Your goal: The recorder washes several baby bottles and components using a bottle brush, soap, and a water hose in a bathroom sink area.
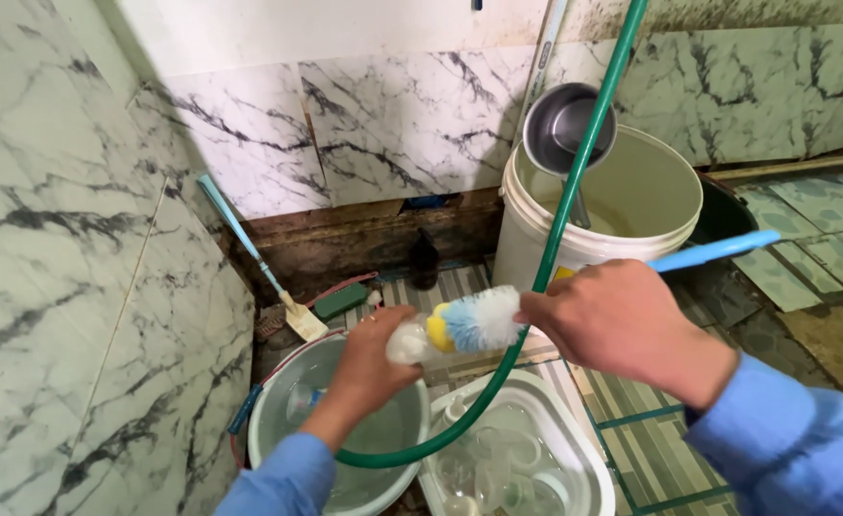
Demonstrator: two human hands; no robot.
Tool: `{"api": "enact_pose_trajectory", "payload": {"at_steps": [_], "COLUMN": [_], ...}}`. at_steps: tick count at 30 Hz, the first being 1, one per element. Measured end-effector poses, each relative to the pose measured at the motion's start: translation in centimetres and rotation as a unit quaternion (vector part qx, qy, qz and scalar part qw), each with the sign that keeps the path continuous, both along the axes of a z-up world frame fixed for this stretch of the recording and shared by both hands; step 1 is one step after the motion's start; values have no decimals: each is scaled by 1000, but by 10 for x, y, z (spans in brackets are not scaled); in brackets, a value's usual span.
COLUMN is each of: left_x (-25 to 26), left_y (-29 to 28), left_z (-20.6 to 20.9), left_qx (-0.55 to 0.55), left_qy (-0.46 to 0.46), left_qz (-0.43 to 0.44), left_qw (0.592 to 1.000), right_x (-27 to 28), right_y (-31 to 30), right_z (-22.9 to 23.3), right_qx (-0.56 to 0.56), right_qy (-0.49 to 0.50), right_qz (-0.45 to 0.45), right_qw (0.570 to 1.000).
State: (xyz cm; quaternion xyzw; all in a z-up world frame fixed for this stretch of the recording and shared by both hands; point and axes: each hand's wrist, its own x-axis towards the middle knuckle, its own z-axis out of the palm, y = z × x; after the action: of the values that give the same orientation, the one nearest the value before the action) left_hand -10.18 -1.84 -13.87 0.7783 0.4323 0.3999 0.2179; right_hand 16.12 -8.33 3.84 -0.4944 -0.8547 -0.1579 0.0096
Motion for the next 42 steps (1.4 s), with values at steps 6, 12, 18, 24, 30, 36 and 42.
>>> {"api": "enact_pose_trajectory", "payload": {"at_steps": [6, 12, 18, 24, 30, 36, 42], "left_x": [-14, -21, -14, 8, -6, -14, -3], "left_y": [3, -6, -13, -5, 18, 13, 3], "left_z": [-3, -2, -17, 12, 10, 22, 14], "left_qx": [-32, -70, -136, -94, -18, -164, 57], "left_qy": [22, 19, 14, 28, 14, 17, 71], "left_qz": [-32, -71, -82, -101, -83, -86, -25], "left_qw": [999, 995, 987, 990, 996, 983, 995], "right_x": [3, -4, -19, -32, -6, 12, 22], "right_y": [12, 12, 15, 20, 42, 34, 72], "right_z": [-23, -37, -62, -53, -43, -62, -102], "right_qx": [31, 0, -41, -183, -19, 83, -402], "right_qy": [-18, -6, -154, -53, 137, -30, 67], "right_qz": [100, 123, 173, -41, 185, 161, 71], "right_qw": [994, 992, 972, 981, 973, 983, 910]}}
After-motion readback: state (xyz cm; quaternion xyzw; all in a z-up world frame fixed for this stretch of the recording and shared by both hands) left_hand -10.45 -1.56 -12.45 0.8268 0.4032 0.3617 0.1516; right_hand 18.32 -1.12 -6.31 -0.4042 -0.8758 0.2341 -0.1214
